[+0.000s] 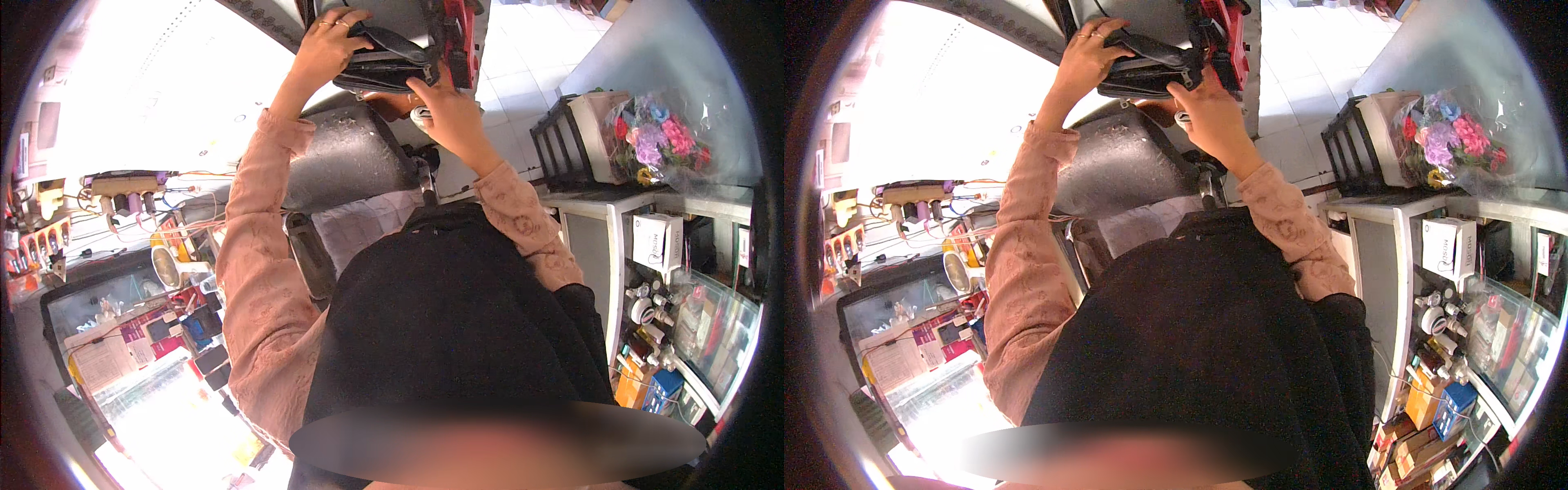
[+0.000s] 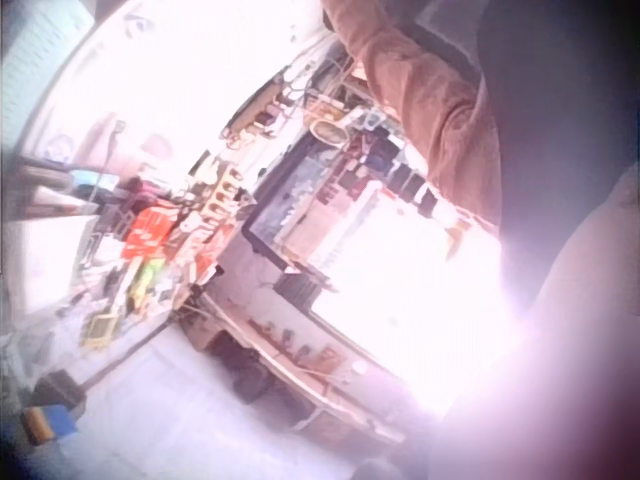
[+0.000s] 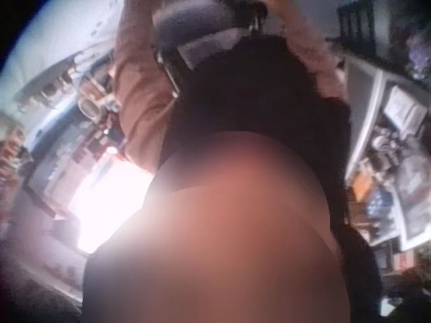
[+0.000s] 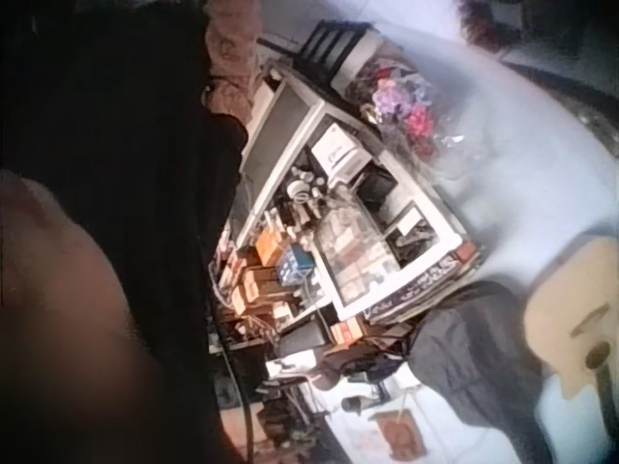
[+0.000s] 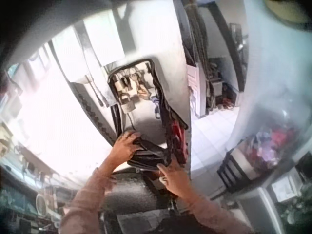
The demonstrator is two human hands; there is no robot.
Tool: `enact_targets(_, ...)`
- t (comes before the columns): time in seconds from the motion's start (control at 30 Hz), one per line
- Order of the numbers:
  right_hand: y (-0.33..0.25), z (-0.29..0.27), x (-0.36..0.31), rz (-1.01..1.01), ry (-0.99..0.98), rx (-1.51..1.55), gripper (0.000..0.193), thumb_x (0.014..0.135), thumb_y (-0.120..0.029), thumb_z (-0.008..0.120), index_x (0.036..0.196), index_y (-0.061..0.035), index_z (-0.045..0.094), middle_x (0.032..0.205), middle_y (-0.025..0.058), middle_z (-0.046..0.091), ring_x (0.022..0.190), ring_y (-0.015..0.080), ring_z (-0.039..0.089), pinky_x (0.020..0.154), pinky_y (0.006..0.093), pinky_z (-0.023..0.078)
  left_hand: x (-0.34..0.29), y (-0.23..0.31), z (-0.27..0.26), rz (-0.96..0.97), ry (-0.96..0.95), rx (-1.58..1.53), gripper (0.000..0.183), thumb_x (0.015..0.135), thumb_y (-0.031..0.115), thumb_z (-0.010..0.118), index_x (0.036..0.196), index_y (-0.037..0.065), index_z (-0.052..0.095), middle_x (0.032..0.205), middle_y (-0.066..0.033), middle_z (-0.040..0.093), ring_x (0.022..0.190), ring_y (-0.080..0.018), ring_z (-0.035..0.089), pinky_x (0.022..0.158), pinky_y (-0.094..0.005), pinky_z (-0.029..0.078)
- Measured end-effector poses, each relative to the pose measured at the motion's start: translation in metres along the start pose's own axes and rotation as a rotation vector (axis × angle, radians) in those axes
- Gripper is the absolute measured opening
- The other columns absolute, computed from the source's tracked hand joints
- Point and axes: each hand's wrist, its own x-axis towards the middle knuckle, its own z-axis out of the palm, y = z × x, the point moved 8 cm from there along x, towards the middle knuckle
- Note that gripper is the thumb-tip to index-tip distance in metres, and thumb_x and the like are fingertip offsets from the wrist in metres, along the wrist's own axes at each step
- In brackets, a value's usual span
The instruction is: The person retrieves a red stapler and a small white box from a bag, places them on a desk, then wipes the top of a glass display cabinet with a cloth. The person also moves a few items on the cabinet top while cleaning.
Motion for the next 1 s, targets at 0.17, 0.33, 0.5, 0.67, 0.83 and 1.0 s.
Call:
enact_targets(0.17,0.017,0.004,-0.002,0.148,-0.106,-0.114,0.076,0.076,-0.011,0.075,0.146,-0.0211,0.048,0.103,0.0166,0.073,0.077,0.0361,0.072,0.072,0.0467,0.058,0.002,0.024,-0.002,0.013,-0.042,0.068,0.037,0.079,0.01,0.076,0.112,0.027,0.078,0.152,0.0042,0.051,0.136,-0.0263,0.048,0.107,-0.0445,0.049)
enact_targets(0.33,0.024,-0.002,-0.007,0.183,-0.117,-0.03,0.079,0.079,-0.01,0.073,0.151,-0.0217,0.041,0.101,0.0189,0.072,0.075,0.0398,0.071,0.068,0.0493,0.057,-0.007,0.04,-0.02,0.017,0.108,-0.054,0.033,0.082,0.013,0.075,0.112,0.026,0.077,0.149,0.0033,0.053,0.131,-0.0262,0.053,0.104,-0.0437,0.051)
enact_targets(0.5,0.028,-0.012,-0.016,0.278,0.015,0.325,0.07,0.084,-0.007,0.068,0.148,-0.0134,0.039,0.099,0.0181,0.068,0.087,0.0384,0.071,0.077,0.0445,0.056,-0.041,0.062,-0.031,-0.169,0.246,-0.155,0.03,0.085,0.016,0.079,0.114,0.016,0.076,0.13,-0.009,0.066,0.114,-0.0273,0.064,0.094,-0.0403,0.054)
enact_targets(0.67,0.0,-0.006,-0.017,0.256,0.048,0.733,0.049,0.089,-0.009,0.064,0.134,-0.0031,0.048,0.107,0.0167,0.066,0.105,0.0275,0.066,0.091,0.0377,0.049,-0.083,0.121,0.028,-0.705,0.287,-0.78,0.044,0.087,0.018,0.081,0.126,0.004,0.065,0.118,-0.0109,0.069,0.109,-0.0243,0.065,0.095,-0.0358,0.052)
enact_targets(0.83,-0.024,-0.023,0.012,0.059,-0.051,0.564,0.023,0.095,-0.016,0.062,0.109,0.0,0.068,0.106,0.0153,0.068,0.1,0.0322,0.064,0.09,0.0428,0.049,-0.137,0.114,0.098,-1.148,0.42,-1.607,0.036,0.094,0.031,0.073,0.115,0.004,0.063,0.105,-0.0041,0.066,0.101,-0.0154,0.059,0.091,-0.034,0.048)
enact_targets(1.0,-0.041,-0.01,0.08,-0.183,-0.159,0.381,0.02,0.091,-0.011,0.064,0.105,-0.0011,0.074,0.105,0.0165,0.073,0.1,0.0375,0.068,0.088,0.0455,0.053,-0.136,0.061,0.101,-1.348,0.299,-0.995,0.068,0.095,0.064,0.06,0.102,-0.003,0.069,0.094,-0.0124,0.072,0.089,-0.02,0.066,0.082,-0.0371,0.052)
